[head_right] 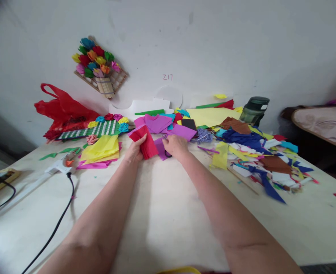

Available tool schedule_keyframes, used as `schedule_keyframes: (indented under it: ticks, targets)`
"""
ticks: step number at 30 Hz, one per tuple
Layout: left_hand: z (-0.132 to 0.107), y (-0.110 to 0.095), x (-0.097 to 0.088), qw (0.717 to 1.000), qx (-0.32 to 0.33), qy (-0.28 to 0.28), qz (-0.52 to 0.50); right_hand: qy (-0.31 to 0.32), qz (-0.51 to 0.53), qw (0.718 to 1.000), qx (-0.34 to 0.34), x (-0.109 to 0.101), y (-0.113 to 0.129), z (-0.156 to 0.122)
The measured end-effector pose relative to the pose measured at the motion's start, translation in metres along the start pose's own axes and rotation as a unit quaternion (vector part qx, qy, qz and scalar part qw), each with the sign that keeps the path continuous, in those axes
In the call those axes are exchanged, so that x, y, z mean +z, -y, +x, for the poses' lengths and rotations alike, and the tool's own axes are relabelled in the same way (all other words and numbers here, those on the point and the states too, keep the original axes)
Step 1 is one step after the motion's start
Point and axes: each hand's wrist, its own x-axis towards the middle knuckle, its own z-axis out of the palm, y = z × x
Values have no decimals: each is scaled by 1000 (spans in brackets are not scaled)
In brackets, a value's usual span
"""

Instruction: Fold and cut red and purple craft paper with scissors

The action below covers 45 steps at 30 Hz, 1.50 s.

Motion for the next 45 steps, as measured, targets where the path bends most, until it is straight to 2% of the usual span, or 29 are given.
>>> schedule_keyframes:
  ticks: [2, 5, 8, 11, 15, 24, 30, 35, 45]
  targets:
    - [0, 0, 1, 1000, 2, 5, 5, -24, 102, 994, -16, 2, 6, -1]
    - [-2, 1, 4, 1000, 9, 20, 12, 1, 257, 966, -28, 11, 15, -4]
    - [-5, 1, 8, 999, 8, 44, 21, 8, 333, 942, -29, 27, 22, -6]
    - [-7, 2, 12, 998, 10, 57, 27, -27, 322, 946, -23, 37, 23, -4]
    - [-7, 3, 12, 998, 12, 55, 30, -80, 279, 957, -10, 38, 20, -3]
    - [0, 2, 2, 998, 6, -11, 60, -135, 265, 955, 25, 41, 11, 0]
    - [7, 6, -6, 993, 11, 5, 113, -153, 249, 955, 43, 44, 5, 3]
    - [4, 4, -4, 991, 13, 23, 130, -172, 198, 963, 55, 40, 4, 3]
    - [0, -10, -9, 975, -82, 77, 194, -181, 186, 962, 88, 31, 2, 1]
